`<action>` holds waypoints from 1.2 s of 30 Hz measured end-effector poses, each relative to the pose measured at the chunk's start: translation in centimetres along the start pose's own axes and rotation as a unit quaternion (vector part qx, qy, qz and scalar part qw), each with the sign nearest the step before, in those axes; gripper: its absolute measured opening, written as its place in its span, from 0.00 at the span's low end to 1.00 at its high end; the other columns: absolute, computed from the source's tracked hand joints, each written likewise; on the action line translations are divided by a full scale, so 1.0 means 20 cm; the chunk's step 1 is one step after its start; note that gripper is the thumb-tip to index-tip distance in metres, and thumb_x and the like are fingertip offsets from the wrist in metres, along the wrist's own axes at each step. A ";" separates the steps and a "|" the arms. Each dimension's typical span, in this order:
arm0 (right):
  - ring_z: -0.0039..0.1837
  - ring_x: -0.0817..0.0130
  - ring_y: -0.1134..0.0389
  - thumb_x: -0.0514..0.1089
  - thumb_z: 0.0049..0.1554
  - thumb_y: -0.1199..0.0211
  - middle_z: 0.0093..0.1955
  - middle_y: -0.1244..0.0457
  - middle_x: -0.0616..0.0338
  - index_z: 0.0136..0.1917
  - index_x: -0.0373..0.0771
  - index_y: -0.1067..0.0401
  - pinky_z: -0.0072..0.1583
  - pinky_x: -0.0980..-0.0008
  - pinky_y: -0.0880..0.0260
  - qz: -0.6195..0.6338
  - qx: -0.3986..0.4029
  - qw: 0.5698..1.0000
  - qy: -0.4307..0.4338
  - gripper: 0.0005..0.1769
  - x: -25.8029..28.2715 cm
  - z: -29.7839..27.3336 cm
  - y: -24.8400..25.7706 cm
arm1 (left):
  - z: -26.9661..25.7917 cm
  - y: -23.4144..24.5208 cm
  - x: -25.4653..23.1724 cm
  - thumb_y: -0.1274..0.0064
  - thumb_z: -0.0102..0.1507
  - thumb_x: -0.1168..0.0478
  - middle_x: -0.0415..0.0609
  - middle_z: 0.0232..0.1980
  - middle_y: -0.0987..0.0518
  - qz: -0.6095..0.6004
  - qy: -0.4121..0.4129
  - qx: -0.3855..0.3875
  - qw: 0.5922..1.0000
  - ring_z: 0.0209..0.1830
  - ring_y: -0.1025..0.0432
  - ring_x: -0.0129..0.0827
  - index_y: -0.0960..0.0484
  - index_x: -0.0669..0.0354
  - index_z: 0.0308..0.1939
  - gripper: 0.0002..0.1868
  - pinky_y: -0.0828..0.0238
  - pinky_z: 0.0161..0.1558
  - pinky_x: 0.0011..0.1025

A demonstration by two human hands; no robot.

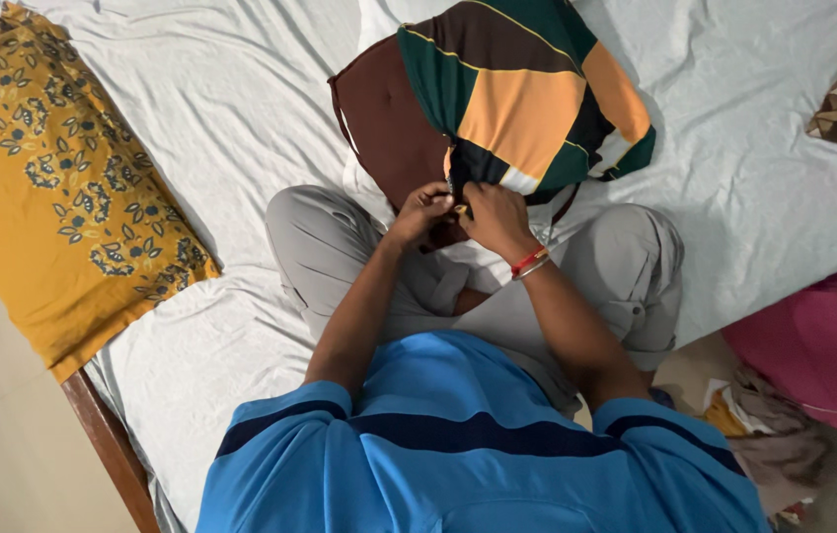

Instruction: The person sits on a bed and puts a geometric-patterned pillowcase onto a pillow. They insert the pillow, adjust the corners, and smooth the fabric to fit the case properly.

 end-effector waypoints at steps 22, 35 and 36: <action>0.48 0.82 0.41 0.42 0.62 0.37 0.46 0.38 0.69 0.54 0.36 0.30 0.52 0.78 0.42 0.644 -0.182 0.743 -0.031 0.09 -0.43 0.00 0.04 | -0.32 -0.56 -0.45 0.23 0.40 0.49 0.56 0.79 0.43 0.682 -0.209 -0.190 0.674 0.78 0.51 0.62 0.32 0.43 0.71 0.56 0.50 0.72 0.59; 0.42 0.85 0.47 0.45 0.64 0.36 0.38 0.42 0.74 0.45 0.38 0.30 0.45 0.80 0.47 0.601 -0.115 0.789 -0.055 0.10 -0.46 0.00 0.01 | -0.25 -0.57 -0.35 0.29 0.46 0.52 0.58 0.82 0.49 0.775 -0.174 -0.101 0.599 0.81 0.54 0.57 0.45 0.48 0.79 0.60 0.55 0.77 0.54; 0.41 0.85 0.46 0.45 0.64 0.36 0.38 0.41 0.74 0.45 0.37 0.29 0.44 0.79 0.46 0.586 -0.109 0.800 -0.067 0.10 -0.44 0.00 0.00 | -0.24 -0.56 -0.33 0.31 0.49 0.52 0.58 0.81 0.47 0.767 -0.188 -0.097 0.606 0.82 0.52 0.56 0.44 0.51 0.79 0.57 0.54 0.77 0.53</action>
Point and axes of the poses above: each hand's wrist, its own z-axis towards the middle knuckle, its own y-axis out of the back of the hand, x = y × z, the point moved 2 cm from there along z, towards the middle knuckle
